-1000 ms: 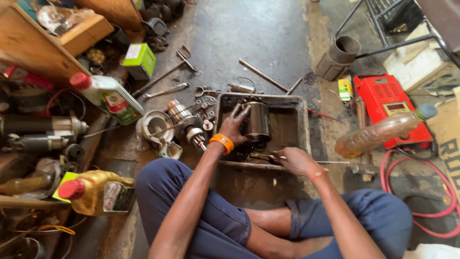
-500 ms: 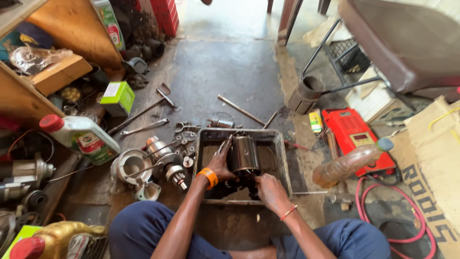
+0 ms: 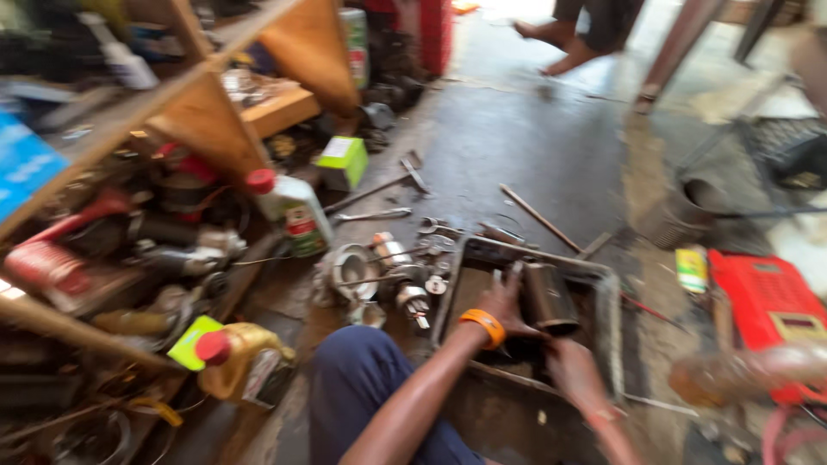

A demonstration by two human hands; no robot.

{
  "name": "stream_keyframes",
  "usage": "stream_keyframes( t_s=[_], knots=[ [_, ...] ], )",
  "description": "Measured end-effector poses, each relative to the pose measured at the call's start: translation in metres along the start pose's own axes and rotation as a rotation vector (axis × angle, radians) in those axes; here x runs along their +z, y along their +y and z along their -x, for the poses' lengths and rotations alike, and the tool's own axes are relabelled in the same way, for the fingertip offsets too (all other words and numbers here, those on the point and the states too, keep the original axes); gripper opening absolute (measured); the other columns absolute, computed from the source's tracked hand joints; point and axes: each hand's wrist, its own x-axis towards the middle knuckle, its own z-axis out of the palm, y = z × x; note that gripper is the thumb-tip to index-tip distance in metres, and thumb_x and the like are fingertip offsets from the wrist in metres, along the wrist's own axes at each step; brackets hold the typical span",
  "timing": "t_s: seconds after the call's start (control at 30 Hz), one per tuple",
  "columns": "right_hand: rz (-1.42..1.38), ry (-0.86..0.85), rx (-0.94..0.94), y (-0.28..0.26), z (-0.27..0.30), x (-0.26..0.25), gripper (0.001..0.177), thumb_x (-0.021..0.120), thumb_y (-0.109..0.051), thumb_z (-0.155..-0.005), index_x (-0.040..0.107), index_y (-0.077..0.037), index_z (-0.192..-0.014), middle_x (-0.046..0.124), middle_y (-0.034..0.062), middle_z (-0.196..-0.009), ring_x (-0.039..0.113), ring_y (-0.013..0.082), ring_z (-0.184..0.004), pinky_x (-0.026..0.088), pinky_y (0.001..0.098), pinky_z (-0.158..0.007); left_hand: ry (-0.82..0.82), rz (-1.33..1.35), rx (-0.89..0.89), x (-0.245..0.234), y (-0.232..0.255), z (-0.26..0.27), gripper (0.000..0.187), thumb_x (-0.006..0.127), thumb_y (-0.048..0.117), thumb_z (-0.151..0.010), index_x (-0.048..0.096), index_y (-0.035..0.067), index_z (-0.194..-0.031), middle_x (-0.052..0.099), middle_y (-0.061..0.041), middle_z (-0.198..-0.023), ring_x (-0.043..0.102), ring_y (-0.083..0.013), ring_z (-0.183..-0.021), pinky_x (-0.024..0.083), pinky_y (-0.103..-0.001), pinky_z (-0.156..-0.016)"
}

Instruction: The person scrubs a cylindrical metal part with a brush while it is submerged in a liquid-filled tray. The person rotates the part to clean different sides and continues scrubbing the exterior and interior surfaces.

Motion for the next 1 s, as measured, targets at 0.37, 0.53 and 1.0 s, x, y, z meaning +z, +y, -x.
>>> stream_keyframes(
  t_s=[0.37, 0.53, 1.0],
  knots=[
    [0.076, -0.173, 0.067, 0.001, -0.004, -0.001, 0.025, 0.07, -0.019, -0.086, 0.079, -0.011, -0.108, 0.076, 0.0228, -0.098, 0.073, 0.0398, -0.098, 0.058, 0.0469, -0.086, -0.003, 0.11, 0.158, 0.002, -0.021, 0.004, 0.159, 0.097, 0.046, -0.044, 0.0, 0.025, -0.169, 0.025, -0.038, -0.16, 0.042, -0.0586, -0.137, 0.045, -0.058, -0.11],
    [0.189, -0.043, 0.048, 0.005, 0.004, 0.005, 0.026, 0.071, -0.016, -0.082, 0.075, -0.008, -0.106, 0.076, 0.0206, -0.097, 0.072, 0.0405, -0.098, 0.057, 0.0479, -0.086, -0.028, 0.093, 0.159, -0.004, -0.019, 0.014, 0.153, 0.099, 0.04, -0.046, 0.006, 0.028, -0.168, 0.029, -0.035, -0.161, 0.043, -0.0563, -0.138, 0.044, -0.057, -0.112],
    [0.025, -0.039, 0.064, -0.007, -0.005, -0.022, 0.025, 0.061, -0.013, -0.084, 0.076, -0.006, -0.104, 0.073, 0.0265, -0.093, 0.07, 0.0441, -0.094, 0.056, 0.0524, -0.086, 0.107, 0.164, 0.225, 0.004, -0.004, 0.004, 0.159, 0.095, 0.056, -0.054, 0.0, 0.002, -0.169, 0.03, -0.03, -0.166, 0.04, -0.0449, -0.149, 0.04, -0.048, -0.12]
  ],
)
